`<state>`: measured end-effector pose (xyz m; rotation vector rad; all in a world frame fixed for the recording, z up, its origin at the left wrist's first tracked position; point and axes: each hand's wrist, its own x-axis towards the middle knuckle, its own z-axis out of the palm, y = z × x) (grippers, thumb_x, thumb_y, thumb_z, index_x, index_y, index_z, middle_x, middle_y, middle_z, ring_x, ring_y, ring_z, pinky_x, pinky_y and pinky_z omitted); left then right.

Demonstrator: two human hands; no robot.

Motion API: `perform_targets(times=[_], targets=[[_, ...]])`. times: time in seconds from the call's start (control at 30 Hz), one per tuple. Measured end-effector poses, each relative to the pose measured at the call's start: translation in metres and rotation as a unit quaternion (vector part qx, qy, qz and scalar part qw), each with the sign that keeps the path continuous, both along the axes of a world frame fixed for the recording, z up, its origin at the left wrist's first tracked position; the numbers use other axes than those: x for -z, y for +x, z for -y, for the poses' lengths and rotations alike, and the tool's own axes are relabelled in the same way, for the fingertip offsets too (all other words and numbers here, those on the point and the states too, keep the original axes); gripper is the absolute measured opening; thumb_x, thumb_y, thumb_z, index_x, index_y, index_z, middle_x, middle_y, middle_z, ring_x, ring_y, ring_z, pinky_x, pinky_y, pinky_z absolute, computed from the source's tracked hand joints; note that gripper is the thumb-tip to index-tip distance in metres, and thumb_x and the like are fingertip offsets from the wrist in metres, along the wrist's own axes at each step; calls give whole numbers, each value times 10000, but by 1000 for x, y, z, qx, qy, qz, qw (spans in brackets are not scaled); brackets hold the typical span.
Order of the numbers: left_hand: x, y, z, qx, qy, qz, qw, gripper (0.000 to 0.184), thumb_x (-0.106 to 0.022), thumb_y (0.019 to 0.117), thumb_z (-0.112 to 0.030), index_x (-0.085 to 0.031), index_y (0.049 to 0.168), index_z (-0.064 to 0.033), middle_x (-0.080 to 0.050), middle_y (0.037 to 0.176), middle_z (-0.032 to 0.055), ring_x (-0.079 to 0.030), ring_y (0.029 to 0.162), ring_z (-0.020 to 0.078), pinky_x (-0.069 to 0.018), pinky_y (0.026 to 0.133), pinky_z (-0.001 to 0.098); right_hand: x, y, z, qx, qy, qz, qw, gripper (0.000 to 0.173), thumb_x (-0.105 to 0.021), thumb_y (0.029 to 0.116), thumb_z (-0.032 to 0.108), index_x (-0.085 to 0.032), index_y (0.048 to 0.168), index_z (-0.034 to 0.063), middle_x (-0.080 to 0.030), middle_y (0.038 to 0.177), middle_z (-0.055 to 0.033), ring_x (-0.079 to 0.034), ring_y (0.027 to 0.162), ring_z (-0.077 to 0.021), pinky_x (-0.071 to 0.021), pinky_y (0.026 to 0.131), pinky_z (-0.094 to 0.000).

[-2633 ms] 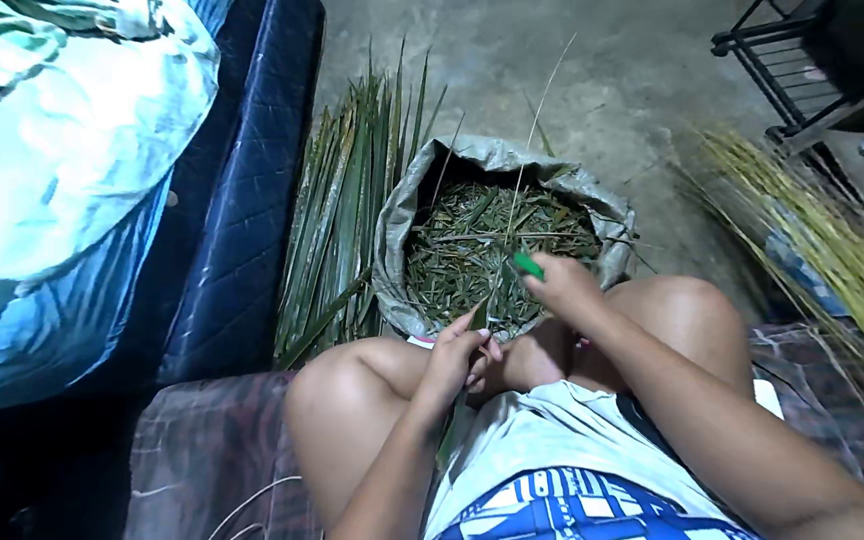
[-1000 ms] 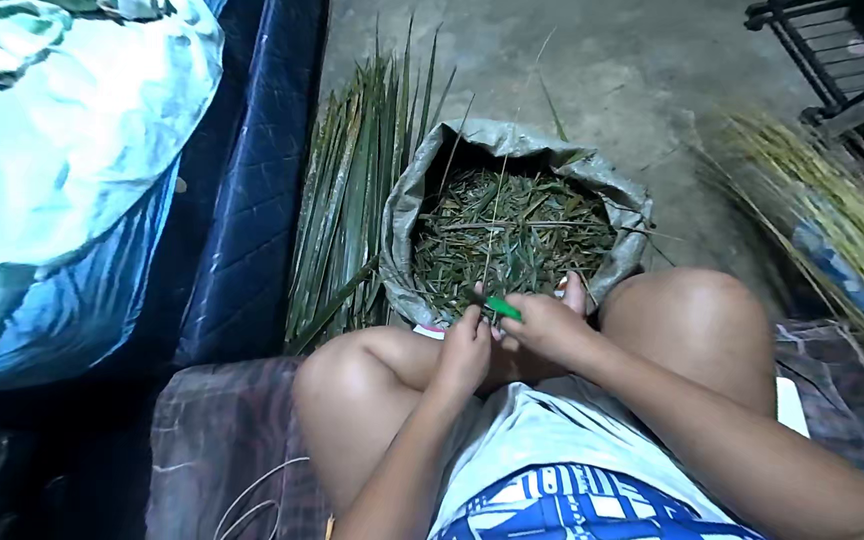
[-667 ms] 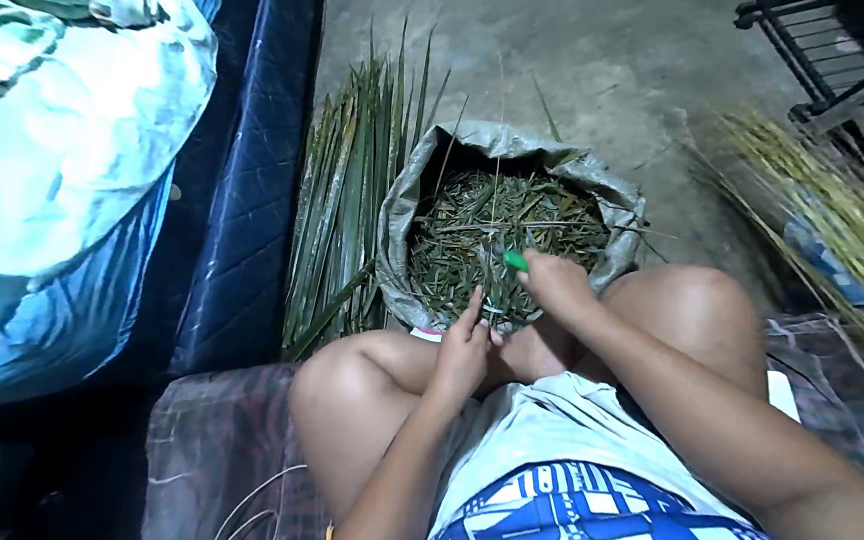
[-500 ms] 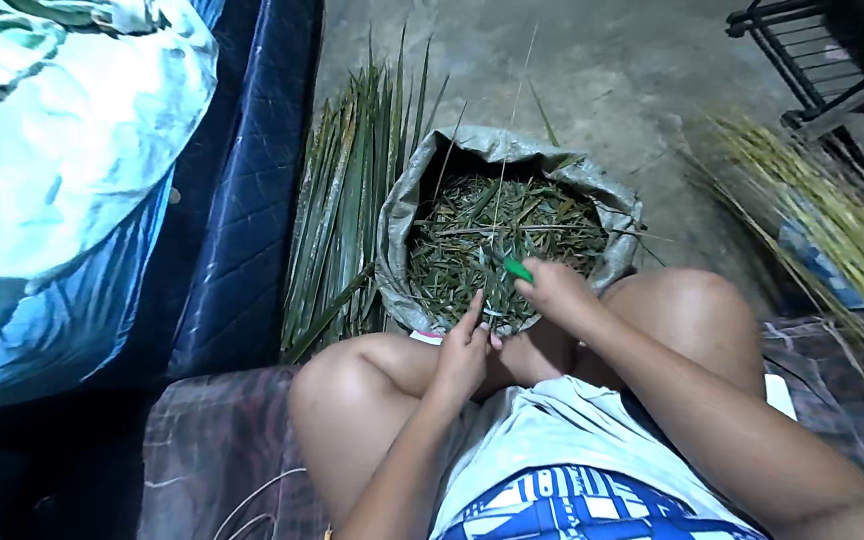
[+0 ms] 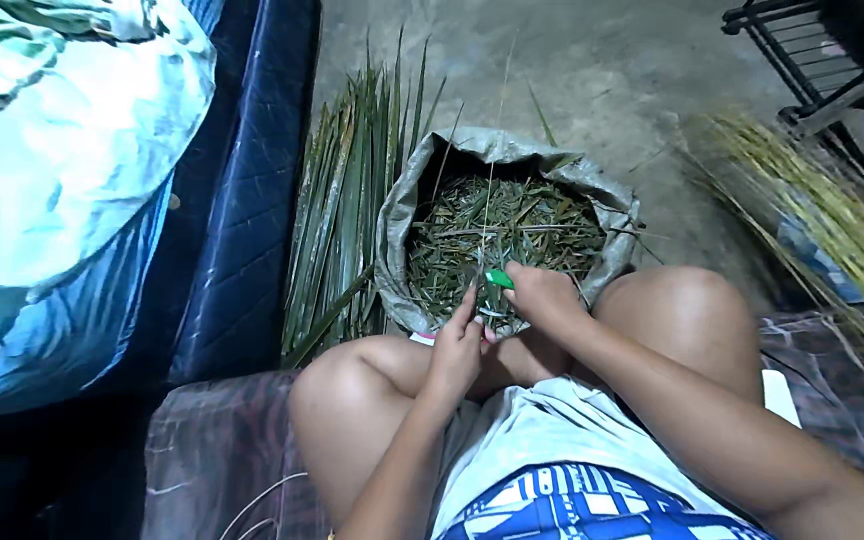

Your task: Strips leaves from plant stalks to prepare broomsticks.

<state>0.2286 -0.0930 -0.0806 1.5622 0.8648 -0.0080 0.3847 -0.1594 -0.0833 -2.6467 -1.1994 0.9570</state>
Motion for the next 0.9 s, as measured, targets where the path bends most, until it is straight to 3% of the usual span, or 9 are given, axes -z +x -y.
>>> perform_targets(times=[0.13,0.23,0.47,0.6,0.73,0.8,0.9], targets=[[0,-5,5,2,-51,18,999,514,-341,1089,-61,-313,1603,-63,-620,764,13,-388,433,57,-361,410,227,13,23,2,95,27,-2,995,293,-550,1073,253,-634,1220,14,-703,1099,-257,-684,1061,-462,-518,855,-649],[1,-8,5,10,-61,28,998,521,-344,1086,-61,-313,1606,-73,-632,766,12,-384,424,53,-352,400,223,13,35,6,146,53,5,988,262,-564,1064,256,-645,1128,14,-701,1017,-243,-690,994,-444,-519,811,-634],[-2,-10,1,-35,-132,52,989,509,-340,1086,-56,-289,1591,-20,-617,749,1,-376,430,31,-343,397,196,-2,-5,21,-25,32,-102,994,305,-503,1065,275,-640,1159,19,-683,1038,-207,-661,1018,-385,-479,889,-598],[-3,-11,-4,-33,-227,103,968,538,-313,1070,-47,-271,1606,-55,-585,722,6,-355,396,22,-336,364,176,3,17,13,43,34,-65,996,299,-530,1071,268,-664,1173,21,-699,1059,-238,-672,1048,-428,-492,884,-632],[-4,-10,-4,-35,-279,117,953,534,-306,1066,-49,-284,1599,-63,-554,708,13,-355,389,24,-330,353,171,14,44,9,141,65,-29,987,259,-550,1070,265,-659,1093,31,-688,958,-217,-679,940,-408,-510,793,-610],[-2,-10,-5,-41,-287,120,950,531,-302,1069,-53,-284,1599,-68,-549,705,13,-355,386,25,-331,348,169,8,40,12,139,82,-37,986,250,-566,1061,261,-659,1077,30,-681,932,-216,-676,912,-402,-510,784,-601],[-1,-11,-6,-54,-296,122,946,527,-296,1073,-54,-278,1600,-67,-549,693,5,-357,383,18,-331,346,163,-1,16,18,40,66,-88,993,292,-540,1059,270,-659,1143,17,-687,1002,-218,-671,985,-397,-499,855,-608]])
